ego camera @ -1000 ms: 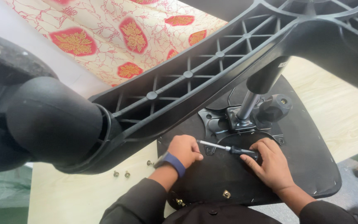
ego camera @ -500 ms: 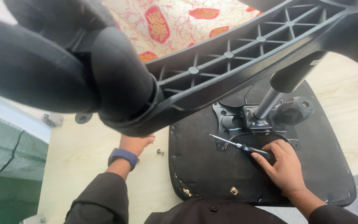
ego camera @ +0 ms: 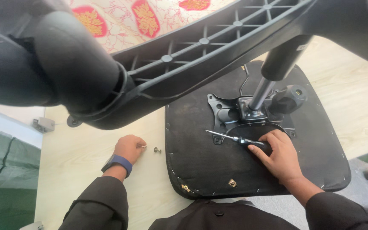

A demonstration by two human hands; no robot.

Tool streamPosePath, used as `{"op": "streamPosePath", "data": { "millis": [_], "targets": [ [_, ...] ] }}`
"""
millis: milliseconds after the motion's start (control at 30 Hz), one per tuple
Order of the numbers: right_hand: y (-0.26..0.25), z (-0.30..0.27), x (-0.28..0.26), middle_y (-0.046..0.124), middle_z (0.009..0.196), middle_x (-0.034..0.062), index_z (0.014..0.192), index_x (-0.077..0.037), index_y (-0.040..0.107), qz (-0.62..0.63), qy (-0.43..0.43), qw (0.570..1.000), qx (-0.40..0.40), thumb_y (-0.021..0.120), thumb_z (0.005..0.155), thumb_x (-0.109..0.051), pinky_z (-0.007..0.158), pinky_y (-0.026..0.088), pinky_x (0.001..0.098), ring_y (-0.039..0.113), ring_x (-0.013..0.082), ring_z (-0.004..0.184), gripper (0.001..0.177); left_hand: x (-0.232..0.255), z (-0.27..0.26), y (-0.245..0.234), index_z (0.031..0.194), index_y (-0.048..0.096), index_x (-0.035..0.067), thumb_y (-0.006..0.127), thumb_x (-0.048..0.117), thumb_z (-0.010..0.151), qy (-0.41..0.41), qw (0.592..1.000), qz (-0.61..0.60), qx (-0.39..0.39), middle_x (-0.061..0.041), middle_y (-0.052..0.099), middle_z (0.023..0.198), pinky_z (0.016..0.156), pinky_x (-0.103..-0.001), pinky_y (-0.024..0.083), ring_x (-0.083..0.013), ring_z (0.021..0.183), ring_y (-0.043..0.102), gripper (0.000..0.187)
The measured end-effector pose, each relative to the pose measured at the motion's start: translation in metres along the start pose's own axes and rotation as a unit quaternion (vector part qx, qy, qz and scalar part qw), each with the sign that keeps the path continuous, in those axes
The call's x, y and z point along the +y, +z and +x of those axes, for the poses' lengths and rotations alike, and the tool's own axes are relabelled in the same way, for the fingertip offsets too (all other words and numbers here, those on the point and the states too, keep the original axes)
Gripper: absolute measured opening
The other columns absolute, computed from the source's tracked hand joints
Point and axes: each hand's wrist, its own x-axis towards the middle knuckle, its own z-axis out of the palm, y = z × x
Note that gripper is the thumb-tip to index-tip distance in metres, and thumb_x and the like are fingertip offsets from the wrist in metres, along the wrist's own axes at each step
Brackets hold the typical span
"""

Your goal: The person uses a screwdriver to fasten screws into a black chair seat placed on a light wooden table. They repeatedly pick up screws, align them with holes in the seat, and tighten them with the screwdriver. The chair frame is visible nearby, and the person works methodically on multiple fastening points.

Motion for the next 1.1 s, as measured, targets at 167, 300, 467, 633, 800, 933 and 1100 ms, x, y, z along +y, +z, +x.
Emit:
{"op": "streamPosePath", "data": {
  "millis": [167, 300, 467, 633, 800, 933, 1100],
  "targets": [
    [-0.003, 0.001, -0.002, 0.061, 0.094, 0.0075, 0.091, -0.004, 0.070, 0.001, 0.013, 1.000, -0.014, 0.078, 0.079, -0.044, 0.080, 0.051, 0.0395, 0.060, 0.0267, 0.096, 0.042, -0.004, 0.001, 0.005, 0.101, 0.079, 0.013, 0.072, 0.004, 0.080, 0.019, 1.000, -0.005, 0.022, -0.008, 0.077, 0.098, 0.089, -0.038, 0.057, -0.0269, 0.095, 0.072, 0.024],
    [-0.004, 0.001, -0.001, 0.061, 0.095, 0.0074, 0.093, -0.005, 0.070, -0.004, 0.025, 0.999, -0.032, 0.078, 0.080, -0.044, 0.078, 0.051, 0.0383, 0.060, 0.0253, 0.093, 0.042, 0.003, 0.000, -0.001, 0.101, 0.079, 0.013, 0.073, 0.005, 0.080, 0.012, 1.000, 0.006, 0.010, -0.008, 0.077, 0.100, 0.090, -0.038, 0.057, -0.0260, 0.096, 0.072, 0.024],
    [-0.003, 0.002, -0.001, 0.061, 0.094, 0.0071, 0.092, -0.005, 0.070, -0.011, 0.014, 0.999, -0.031, 0.077, 0.080, -0.045, 0.079, 0.051, 0.0385, 0.059, 0.0255, 0.094, 0.043, 0.019, -0.012, -0.008, 0.104, 0.078, 0.013, 0.074, 0.008, 0.082, -0.030, 0.999, -0.012, 0.034, -0.008, 0.076, 0.105, 0.092, -0.038, 0.055, -0.0264, 0.099, 0.070, 0.022],
    [-0.001, 0.004, 0.001, 0.060, 0.093, 0.0070, 0.092, -0.006, 0.069, -0.014, 0.007, 0.999, -0.036, 0.076, 0.080, -0.048, 0.081, 0.050, 0.0401, 0.059, 0.0259, 0.094, 0.044, 0.038, -0.026, -0.010, 0.104, 0.078, 0.014, 0.072, 0.015, 0.086, -0.084, 0.996, -0.009, 0.039, -0.006, 0.074, 0.110, 0.092, -0.040, 0.054, -0.0259, 0.102, 0.069, 0.019],
    [-0.001, 0.004, 0.001, 0.059, 0.093, 0.0076, 0.092, -0.006, 0.068, -0.019, -0.006, 0.999, -0.030, 0.076, 0.081, -0.047, 0.083, 0.049, 0.0414, 0.058, 0.0270, 0.095, 0.043, 0.054, -0.034, -0.006, 0.100, 0.079, 0.015, 0.068, 0.020, 0.089, -0.054, 0.995, -0.009, 0.079, -0.005, 0.073, 0.106, 0.088, -0.039, 0.055, -0.0256, 0.097, 0.070, 0.016],
    [-0.002, 0.003, 0.000, 0.059, 0.093, 0.0082, 0.093, -0.006, 0.067, -0.014, -0.011, 1.000, -0.022, 0.076, 0.081, -0.044, 0.083, 0.048, 0.0419, 0.058, 0.0285, 0.096, 0.041, 0.081, -0.028, 0.008, 0.108, 0.075, 0.010, 0.069, 0.034, 0.090, -0.027, 0.982, -0.145, 0.117, -0.009, 0.074, 0.100, 0.086, -0.040, 0.055, -0.0273, 0.094, 0.070, 0.030],
    [-0.001, 0.003, 0.000, 0.059, 0.094, 0.0091, 0.093, -0.005, 0.066, -0.010, -0.027, 1.000, -0.007, 0.077, 0.081, -0.043, 0.085, 0.048, 0.0432, 0.058, 0.0304, 0.099, 0.042, 0.127, -0.026, 0.034, 0.125, 0.065, 0.006, 0.065, 0.050, 0.093, -0.144, 0.951, -0.220, 0.159, -0.017, 0.067, 0.115, 0.090, -0.045, 0.052, -0.0332, 0.101, 0.067, 0.055]
  ]
}}
